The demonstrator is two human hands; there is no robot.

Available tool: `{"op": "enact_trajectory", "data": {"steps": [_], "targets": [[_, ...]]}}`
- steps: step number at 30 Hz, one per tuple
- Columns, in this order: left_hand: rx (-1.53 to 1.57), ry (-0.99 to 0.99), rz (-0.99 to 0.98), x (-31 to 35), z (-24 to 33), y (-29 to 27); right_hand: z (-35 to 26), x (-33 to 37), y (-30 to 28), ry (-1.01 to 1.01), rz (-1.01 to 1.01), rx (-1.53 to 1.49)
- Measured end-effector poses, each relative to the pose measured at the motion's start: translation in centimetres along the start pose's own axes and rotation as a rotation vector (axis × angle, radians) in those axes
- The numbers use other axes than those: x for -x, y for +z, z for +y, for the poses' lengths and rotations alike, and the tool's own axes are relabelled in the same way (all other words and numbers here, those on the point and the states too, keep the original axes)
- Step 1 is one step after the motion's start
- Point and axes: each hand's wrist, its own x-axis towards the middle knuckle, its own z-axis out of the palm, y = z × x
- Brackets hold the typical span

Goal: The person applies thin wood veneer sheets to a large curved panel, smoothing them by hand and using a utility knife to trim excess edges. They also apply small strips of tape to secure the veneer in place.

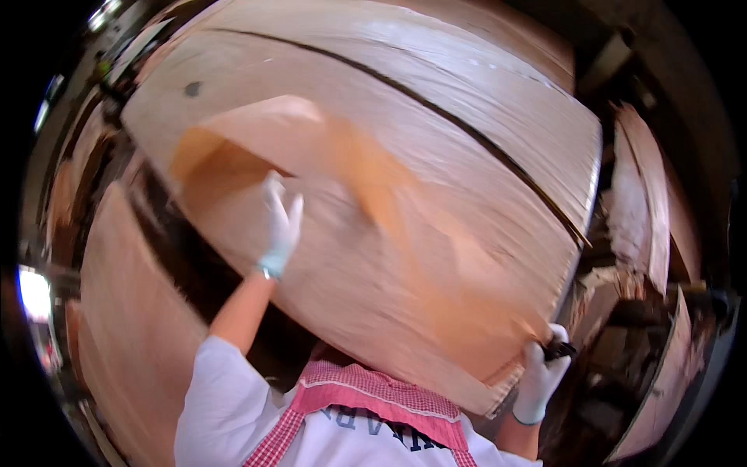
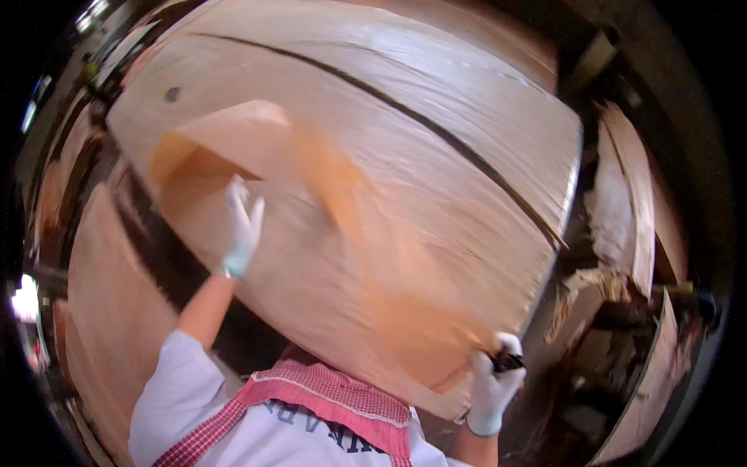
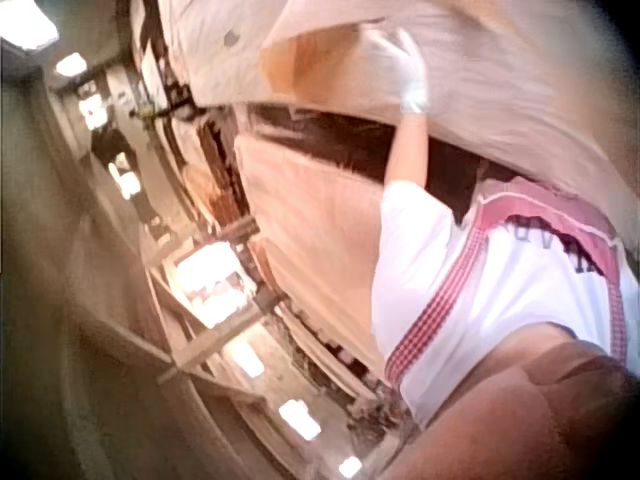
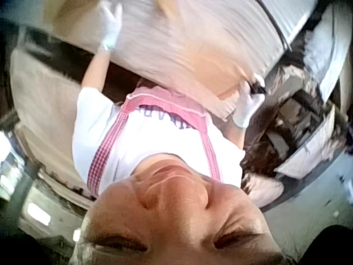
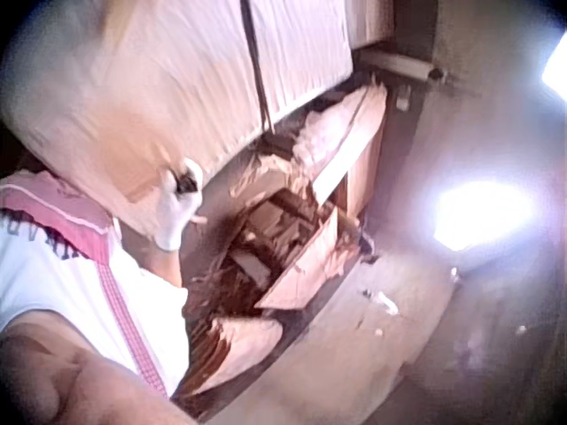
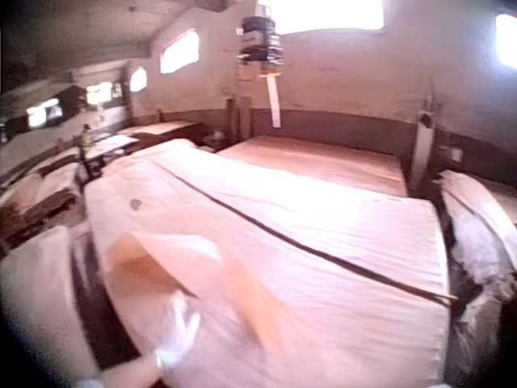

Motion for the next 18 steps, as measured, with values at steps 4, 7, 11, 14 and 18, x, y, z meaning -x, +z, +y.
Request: {"op": "enact_trajectory", "data": {"steps": [4,7,11,14,18], "targets": [[0.137,-0.731,0.37,-11.6,-9.7,-10.0,1.3,1.3,-1.8,0.064,0.015,0.104],[0.457,-0.956,0.224,-16.9,-14.6,-13.1,1.3,3.2,-2.9,-0.15,0.124,0.4],[0.532,-0.724,0.126,-21.9,-19.0,-14.1,-5.6,6.8,1.7,-0.157,0.289,0.496],[0.742,-0.7,0.215,-23.1,-18.7,-19.7,-7.4,8.5,5.7,-0.26,0.382,0.556],[0.875,-0.584,0.393,-21.2,-23.7,-39.2,-11.3,10.6,18.8,-0.409,0.303,0.444]]}}
